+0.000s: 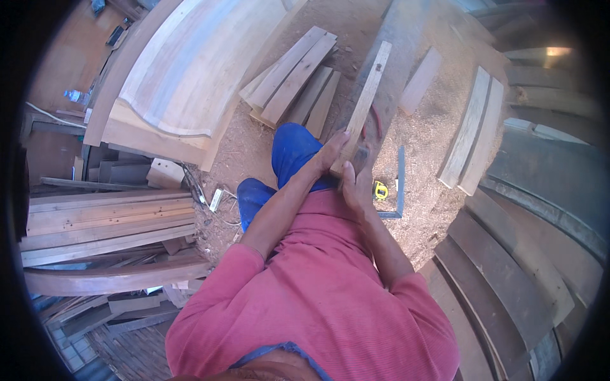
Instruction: The person sits on the floor and smooths the edges of small wooden planks using a sanding block. They handle the planks one at a time, rubbing the sanding block along the edges and surfaces, then placing the finished pieces aside.
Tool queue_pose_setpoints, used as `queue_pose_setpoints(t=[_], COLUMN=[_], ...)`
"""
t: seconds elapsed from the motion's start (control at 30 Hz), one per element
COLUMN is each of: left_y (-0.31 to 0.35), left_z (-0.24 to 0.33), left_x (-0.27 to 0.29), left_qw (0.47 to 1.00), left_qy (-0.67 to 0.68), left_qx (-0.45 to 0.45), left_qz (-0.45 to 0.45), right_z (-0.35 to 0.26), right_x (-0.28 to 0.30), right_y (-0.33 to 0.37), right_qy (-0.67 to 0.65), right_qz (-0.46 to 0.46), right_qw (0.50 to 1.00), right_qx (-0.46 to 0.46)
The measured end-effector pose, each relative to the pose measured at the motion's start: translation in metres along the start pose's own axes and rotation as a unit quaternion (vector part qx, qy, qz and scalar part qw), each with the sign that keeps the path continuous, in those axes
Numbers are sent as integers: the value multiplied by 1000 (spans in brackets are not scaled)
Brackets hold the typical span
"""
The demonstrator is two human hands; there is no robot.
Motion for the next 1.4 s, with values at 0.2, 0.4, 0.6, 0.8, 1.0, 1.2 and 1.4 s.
queue_pose_setpoints(t=[0.2,0.4,0.6,0.8,1.0,1.2,1.4], left_y=[7,16,-10,14,3,44,77], left_z=[11,5,-16,-2,-10,1,21], left_x=[-28,-11,23,4,35,19,26], left_qw=[988,995,995,972,980,995,997], left_qy=[106,89,97,201,176,92,-32], left_qx=[81,30,-13,93,55,11,-68], left_qz=[-84,-21,-21,-82,-75,-22,16], right_z=[34,6,23,26,-24,-16,-23], right_x=[21,3,-15,-12,-38,-36,-48], right_y=[-47,-46,-58,-55,-64,-3,6], right_qy=[98,46,144,186,103,130,147], right_qz=[38,14,18,36,5,-14,9], right_qw=[991,998,980,977,993,991,988], right_qx=[82,36,137,95,48,-26,-43])
Point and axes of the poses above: each hand's wrist, its own y-axis away from the middle knuckle, its own x-axis out of the back of the hand, z = x × y, the point moved 6 cm from there along -y, towards the middle knuckle, and after that the axes turned 11 degrees about x, right-handed, at the moved point
